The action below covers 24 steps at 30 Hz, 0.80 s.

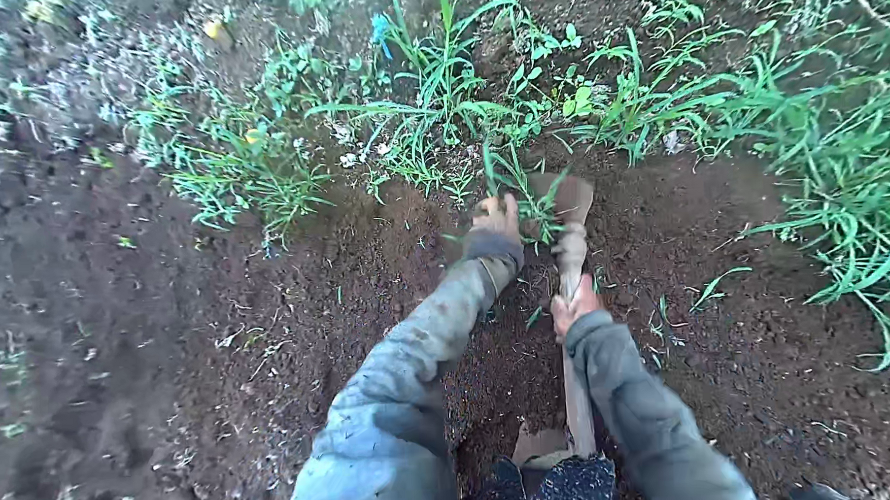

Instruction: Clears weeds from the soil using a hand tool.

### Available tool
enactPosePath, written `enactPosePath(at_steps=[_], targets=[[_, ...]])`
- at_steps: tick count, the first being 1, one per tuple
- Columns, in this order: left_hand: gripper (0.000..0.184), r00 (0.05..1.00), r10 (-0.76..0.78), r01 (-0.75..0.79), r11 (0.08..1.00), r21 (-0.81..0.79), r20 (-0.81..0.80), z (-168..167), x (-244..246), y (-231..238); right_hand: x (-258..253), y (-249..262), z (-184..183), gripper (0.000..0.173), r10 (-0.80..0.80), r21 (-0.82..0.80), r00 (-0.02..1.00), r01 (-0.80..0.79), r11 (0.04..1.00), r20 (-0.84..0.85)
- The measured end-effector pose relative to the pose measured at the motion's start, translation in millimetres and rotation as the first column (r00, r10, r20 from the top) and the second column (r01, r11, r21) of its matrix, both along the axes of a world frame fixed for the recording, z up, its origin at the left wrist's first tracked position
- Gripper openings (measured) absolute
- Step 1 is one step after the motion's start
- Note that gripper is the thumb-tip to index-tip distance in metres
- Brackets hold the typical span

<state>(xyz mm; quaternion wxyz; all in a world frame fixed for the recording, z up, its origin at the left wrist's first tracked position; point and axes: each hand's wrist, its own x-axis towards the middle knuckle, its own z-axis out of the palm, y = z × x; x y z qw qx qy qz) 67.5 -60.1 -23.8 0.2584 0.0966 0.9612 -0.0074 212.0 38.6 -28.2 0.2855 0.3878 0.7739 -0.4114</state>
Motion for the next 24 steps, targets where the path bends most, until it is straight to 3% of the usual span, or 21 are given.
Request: enactPosePath(at_steps=[4,8,11,14,17,20,22,24], targets=[[0.087,0.976,0.125,-0.121,0.992,-0.032,0.179,-3.2,47.0,-13.1,71.1,6.3,14.9,0.072,0.142,-0.012,0.979,-0.142,0.99,0.143],[0.068,0.956,0.128,-0.127,0.992,-0.024,0.265,7.3,62.9,-32.3,100.7,26.6,24.4,0.07,0.16,0.014,0.981,-0.162,0.987,0.112],[0.067,0.967,0.127,-0.131,0.991,0.006,0.22,-2.0,61.3,-39.2,74.5,43.3,31.3,0.068,0.065,0.11,0.997,-0.061,0.992,-0.036],[0.067,0.967,0.139,-0.144,0.99,0.005,0.215,-5.9,61.5,-34.9,18.8,25.4,26.0,0.065,-0.024,0.008,0.998,0.025,1.0,-0.059],[0.066,0.946,0.192,-0.198,0.98,-0.006,0.263,-4.4,73.6,-49.6,21.6,-25.2,21.0,0.074,0.259,-0.068,0.962,-0.254,0.965,0.09],[0.057,0.925,0.19,-0.189,0.981,-0.034,0.33,-5.2,106.4,-74.6,64.9,-20.6,30.0,0.073,0.468,-0.082,0.854,-0.462,0.883,0.227],[0.06,0.912,0.169,-0.165,0.985,-0.044,0.373,3.0,118.6,-89.9,84.7,-7.0,40.4,0.071,0.499,-0.09,0.829,-0.494,0.865,0.251],[0.056,0.921,0.224,-0.236,0.972,-0.002,0.318,11.4,108.4,-105.8,91.6,15.8,51.5,0.07,0.408,0.001,0.899,-0.414,0.91,0.161]])
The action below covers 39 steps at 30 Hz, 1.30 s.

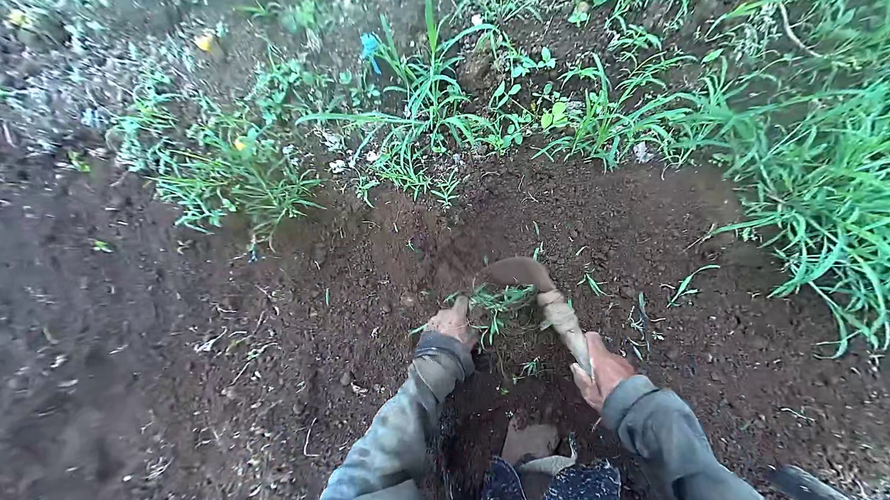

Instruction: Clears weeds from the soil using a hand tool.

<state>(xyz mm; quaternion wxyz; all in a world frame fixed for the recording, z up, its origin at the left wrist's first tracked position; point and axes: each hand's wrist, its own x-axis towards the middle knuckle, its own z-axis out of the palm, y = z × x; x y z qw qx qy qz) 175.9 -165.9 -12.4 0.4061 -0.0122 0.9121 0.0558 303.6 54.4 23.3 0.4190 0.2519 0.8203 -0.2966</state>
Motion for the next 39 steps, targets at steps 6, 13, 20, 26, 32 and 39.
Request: enactPosePath(at_steps=[6,13,20,26,32,39], targets=[[0.095,0.963,0.097,-0.047,0.979,0.201,-0.25,-39.2,-4.2,23.5,-6.2,53.9,-19.4,0.068,-0.473,-0.05,0.863,0.472,0.88,-0.176],[0.11,0.968,-0.247,0.245,0.968,0.05,0.053,-5.8,90.3,42.4,111.4,-2.4,-20.0,0.073,-0.133,-0.02,0.973,0.139,0.99,0.189],[0.067,0.936,-0.279,0.311,0.942,0.129,-0.216,-24.7,-12.7,105.0,129.6,59.8,35.2,0.065,-0.244,0.319,0.886,0.381,0.868,-0.394],[0.104,0.864,-0.448,0.473,0.879,0.061,-0.23,64.1,-82.2,143.8,196.3,106.3,64.4,0.07,-0.297,0.26,0.743,0.532,0.806,-0.6],[0.119,0.866,-0.365,0.416,0.905,0.085,-0.342,-31.6,-55.6,191.3,231.8,118.3,53.8,0.078,-0.433,0.129,0.662,0.624,0.771,-0.611],[0.088,0.646,-0.763,0.756,0.645,0.112,0.037,-14.8,142.1,187.0,230.9,122.3,66.7,0.071,-0.39,0.135,0.747,0.533,0.835,-0.539]])
